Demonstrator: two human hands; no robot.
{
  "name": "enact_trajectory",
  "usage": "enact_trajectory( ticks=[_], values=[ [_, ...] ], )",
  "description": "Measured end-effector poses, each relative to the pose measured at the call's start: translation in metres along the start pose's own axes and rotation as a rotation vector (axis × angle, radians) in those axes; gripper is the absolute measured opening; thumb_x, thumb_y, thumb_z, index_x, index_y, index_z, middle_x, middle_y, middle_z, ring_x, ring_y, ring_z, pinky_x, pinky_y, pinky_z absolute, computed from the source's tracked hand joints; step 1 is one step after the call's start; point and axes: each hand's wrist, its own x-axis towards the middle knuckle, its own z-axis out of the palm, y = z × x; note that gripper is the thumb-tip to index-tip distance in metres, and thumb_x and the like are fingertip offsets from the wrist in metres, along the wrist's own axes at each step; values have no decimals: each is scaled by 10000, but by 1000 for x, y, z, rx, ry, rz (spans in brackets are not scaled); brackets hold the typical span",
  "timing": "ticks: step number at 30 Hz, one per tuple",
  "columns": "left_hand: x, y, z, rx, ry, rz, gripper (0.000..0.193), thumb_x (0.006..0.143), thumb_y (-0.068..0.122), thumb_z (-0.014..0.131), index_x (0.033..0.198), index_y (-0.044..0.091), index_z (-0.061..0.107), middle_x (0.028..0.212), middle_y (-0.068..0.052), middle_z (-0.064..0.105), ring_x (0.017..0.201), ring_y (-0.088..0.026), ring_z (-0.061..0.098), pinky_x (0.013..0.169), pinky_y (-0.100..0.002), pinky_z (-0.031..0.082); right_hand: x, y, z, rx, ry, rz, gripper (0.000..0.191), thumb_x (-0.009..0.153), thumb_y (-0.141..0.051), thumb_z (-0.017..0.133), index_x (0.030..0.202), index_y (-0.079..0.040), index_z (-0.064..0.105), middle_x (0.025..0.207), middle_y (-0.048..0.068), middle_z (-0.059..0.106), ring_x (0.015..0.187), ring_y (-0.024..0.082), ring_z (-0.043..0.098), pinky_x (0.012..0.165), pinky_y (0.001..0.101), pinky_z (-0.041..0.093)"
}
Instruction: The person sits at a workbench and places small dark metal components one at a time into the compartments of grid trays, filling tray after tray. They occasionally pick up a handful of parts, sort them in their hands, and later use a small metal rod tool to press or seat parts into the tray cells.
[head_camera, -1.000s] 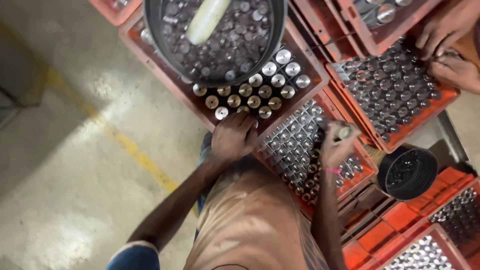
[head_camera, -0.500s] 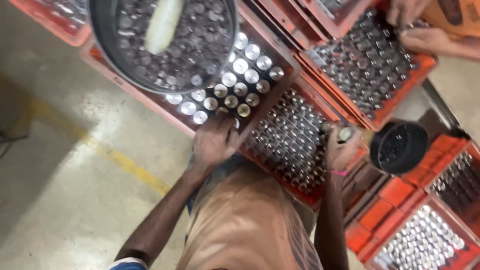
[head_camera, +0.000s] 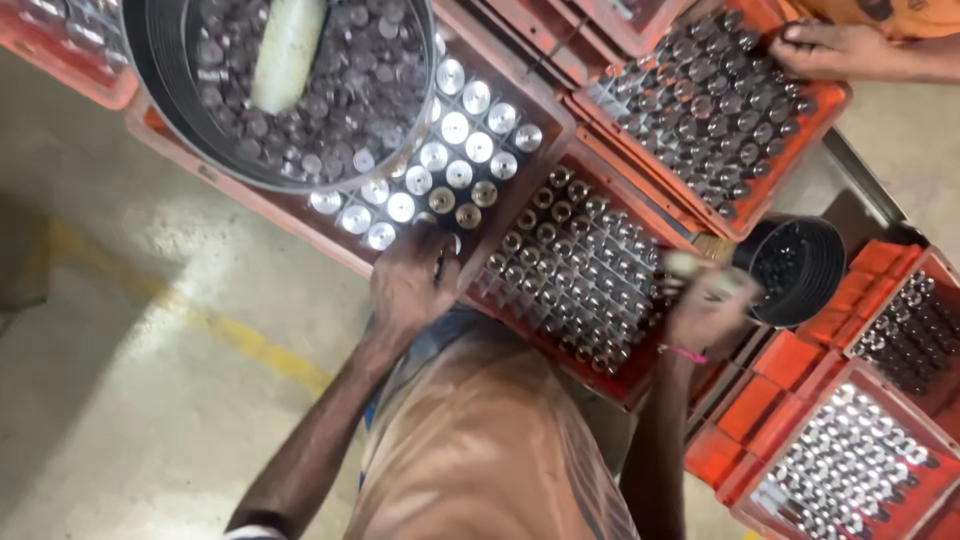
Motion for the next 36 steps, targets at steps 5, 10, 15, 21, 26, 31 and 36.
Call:
enact_trajectory(
  ticks=[5, 10, 15, 21, 26, 31, 36],
  values=[
    [-1, 1, -2, -10, -5, 24, 139, 866, 97, 658, 976, 15, 682, 937, -188, 633, 819, -396, 642, 712, -508, 523, 1, 21, 4, 229, 115, -340, 318, 1027, -144, 744, 1181, 37, 532, 1021, 221, 703, 929, 296, 702, 795, 390, 588],
    [0, -1, 1, 42, 16, 72, 163, 843, 114, 667, 975, 22, 685, 996, -205, 650, 831, -399, 643, 720, -503, 539, 13, 37, 8, 523, 57, -178, 274, 1064, -148, 680, 1204, 16, 513, 1087, 190, 734, 1002, 242, 735, 897, 343, 615],
    [1, -4, 2, 51, -36, 37, 163, 846, 122, 673, 979, 30, 690, 996, -187, 652, 826, -386, 647, 727, -503, 535, 8, 48, 12, 181, -50, -194, 234, 1025, -114, 710, 1191, 2, 593, 1037, 205, 739, 978, 249, 719, 860, 355, 569],
    [4, -5, 7, 97, -42, 42, 121, 870, 134, 671, 958, 52, 672, 978, -161, 625, 838, -370, 644, 751, -495, 534, 6, 60, 7, 205, 2, -191, 278, 1010, -45, 682, 1232, 23, 529, 1031, 237, 714, 978, 292, 706, 833, 375, 560],
    [3, -5, 11, 103, -47, 32, 138, 863, 151, 670, 954, 48, 676, 988, -167, 624, 837, -370, 639, 738, -484, 529, 12, 54, -6, 763, 151, 113, 171, 1115, -102, 558, 1232, -28, 458, 986, 214, 696, 741, 273, 746, 582, 363, 593],
    [0, -5, 12, 123, -53, 53, 100, 893, 135, 660, 951, 57, 685, 968, -158, 614, 844, -365, 639, 743, -485, 530, 1, 31, -23, 308, 93, -273, 233, 1090, -176, 600, 1236, -44, 474, 952, 186, 664, 750, 285, 700, 601, 375, 574],
    [4, -4, 11, 127, -46, 34, 124, 872, 155, 672, 935, 48, 680, 963, -176, 613, 821, -373, 633, 725, -493, 528, -7, 9, -28, 390, 94, -112, 185, 1082, -161, 588, 1224, -82, 500, 951, 137, 676, 771, 236, 702, 635, 326, 561]
  ],
)
